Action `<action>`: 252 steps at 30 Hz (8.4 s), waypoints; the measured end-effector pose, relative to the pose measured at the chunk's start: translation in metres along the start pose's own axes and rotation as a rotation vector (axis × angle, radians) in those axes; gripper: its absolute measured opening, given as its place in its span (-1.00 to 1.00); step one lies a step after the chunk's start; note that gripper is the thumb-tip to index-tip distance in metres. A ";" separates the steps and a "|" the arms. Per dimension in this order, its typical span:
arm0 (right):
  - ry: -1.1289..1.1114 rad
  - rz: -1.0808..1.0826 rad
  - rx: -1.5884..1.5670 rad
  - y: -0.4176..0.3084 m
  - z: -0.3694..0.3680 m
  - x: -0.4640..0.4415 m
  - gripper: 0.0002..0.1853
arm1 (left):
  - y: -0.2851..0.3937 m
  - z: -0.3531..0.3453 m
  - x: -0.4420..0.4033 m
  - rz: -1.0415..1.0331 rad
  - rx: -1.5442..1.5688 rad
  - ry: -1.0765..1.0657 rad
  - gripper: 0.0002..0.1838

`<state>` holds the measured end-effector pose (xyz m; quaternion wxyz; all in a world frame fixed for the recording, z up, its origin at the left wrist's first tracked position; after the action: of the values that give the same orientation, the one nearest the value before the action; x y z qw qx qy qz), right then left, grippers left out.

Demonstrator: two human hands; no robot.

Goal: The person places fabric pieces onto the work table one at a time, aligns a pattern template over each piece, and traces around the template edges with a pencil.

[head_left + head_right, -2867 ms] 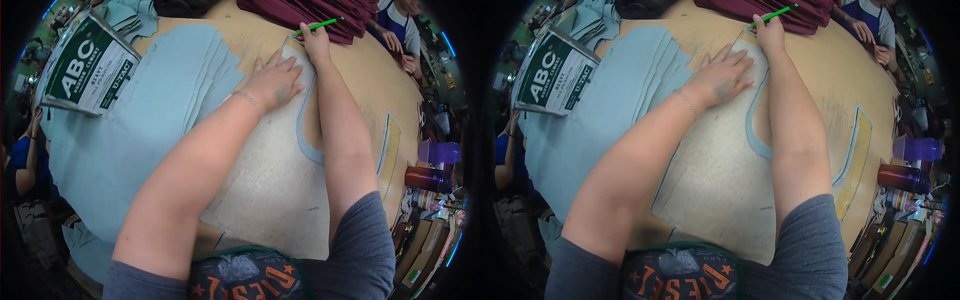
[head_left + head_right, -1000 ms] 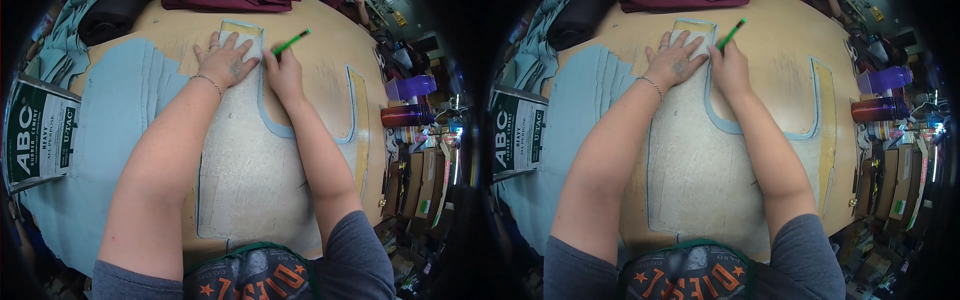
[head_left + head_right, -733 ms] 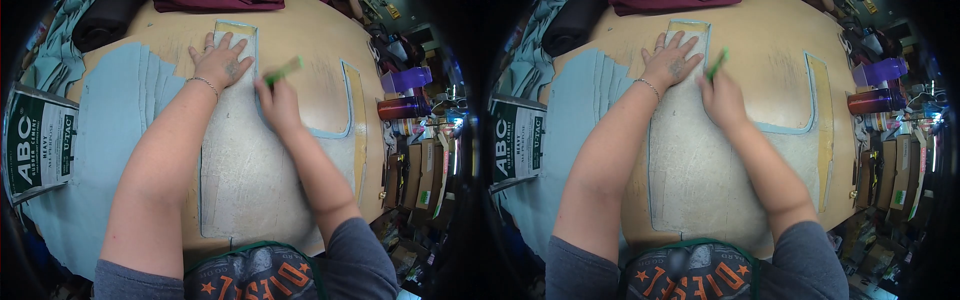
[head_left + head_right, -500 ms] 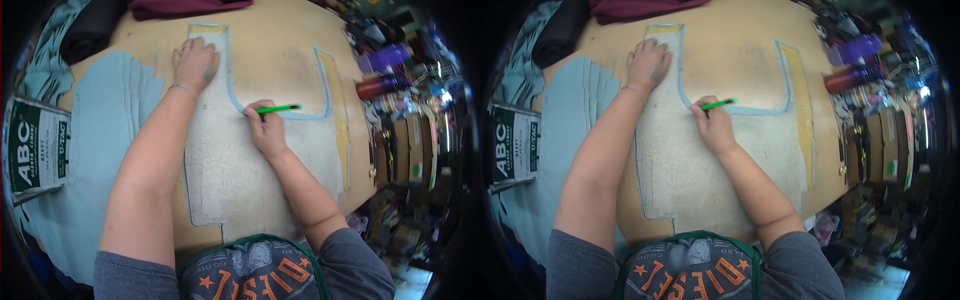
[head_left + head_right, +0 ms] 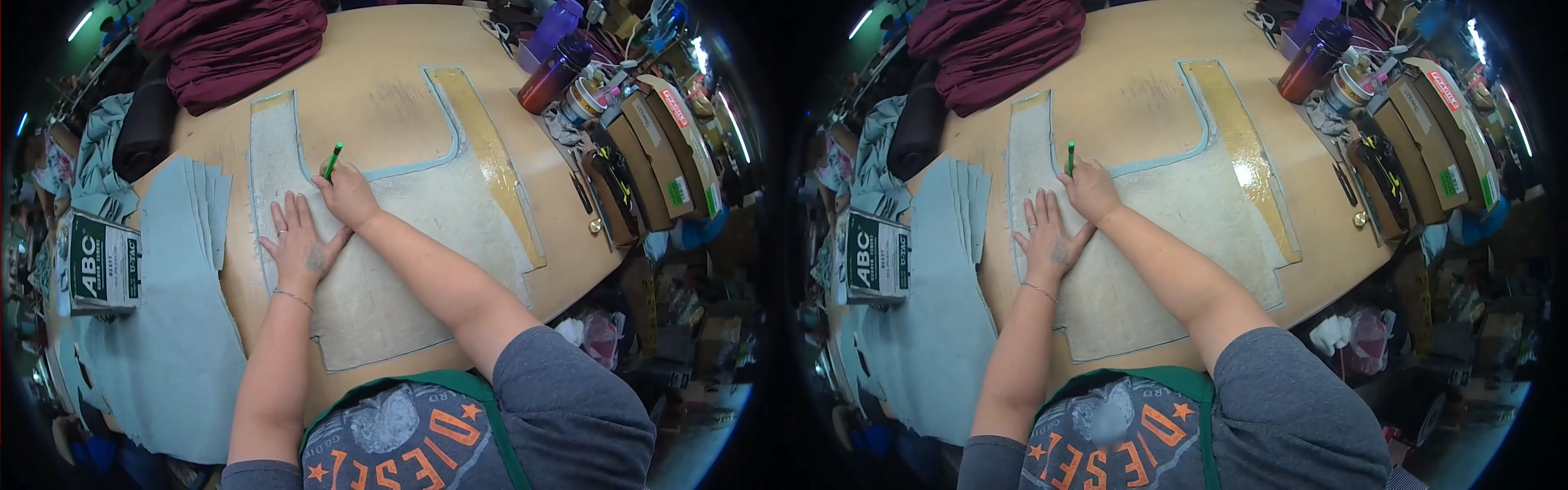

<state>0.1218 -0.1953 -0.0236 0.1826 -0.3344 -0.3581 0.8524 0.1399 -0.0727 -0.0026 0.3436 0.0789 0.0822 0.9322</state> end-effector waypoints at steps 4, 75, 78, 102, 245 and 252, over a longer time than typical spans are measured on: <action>-0.132 0.022 0.093 0.016 0.038 0.004 -0.78 | 0.003 -0.003 0.002 0.036 -0.029 0.008 0.08; -0.342 0.378 -0.105 0.006 -0.002 -0.041 -0.84 | -0.027 -0.002 -0.091 0.139 0.017 0.175 -0.52; -0.426 0.343 -0.079 0.008 0.024 -0.026 -0.83 | -0.027 0.000 -0.092 0.156 0.013 0.149 -0.52; -0.259 -0.168 -0.051 0.242 0.177 -0.179 -0.79 | -0.029 -0.005 -0.099 0.127 -0.102 0.138 -0.53; 0.216 -0.331 0.169 0.128 0.289 0.096 -0.83 | 0.276 -0.032 0.000 -0.724 -0.105 -0.391 0.23; 0.297 -0.354 0.213 0.151 0.269 0.055 -0.77 | 0.277 -0.032 0.002 -0.726 -0.122 -0.394 0.23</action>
<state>-0.1164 -0.3984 -0.0189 0.4138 -0.3672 -0.2882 0.7816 -0.0413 -0.2823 0.0240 0.6633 0.2012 -0.0182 0.7205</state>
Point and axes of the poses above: each hand's wrist, its own x-axis away from the middle knuckle, its own z-axis out of the back of the hand, y = z × x, the point moved 1 cm from there along -x, towards the middle knuckle, and after that the axes turned 1 degree about x, right-handed, at the moved point
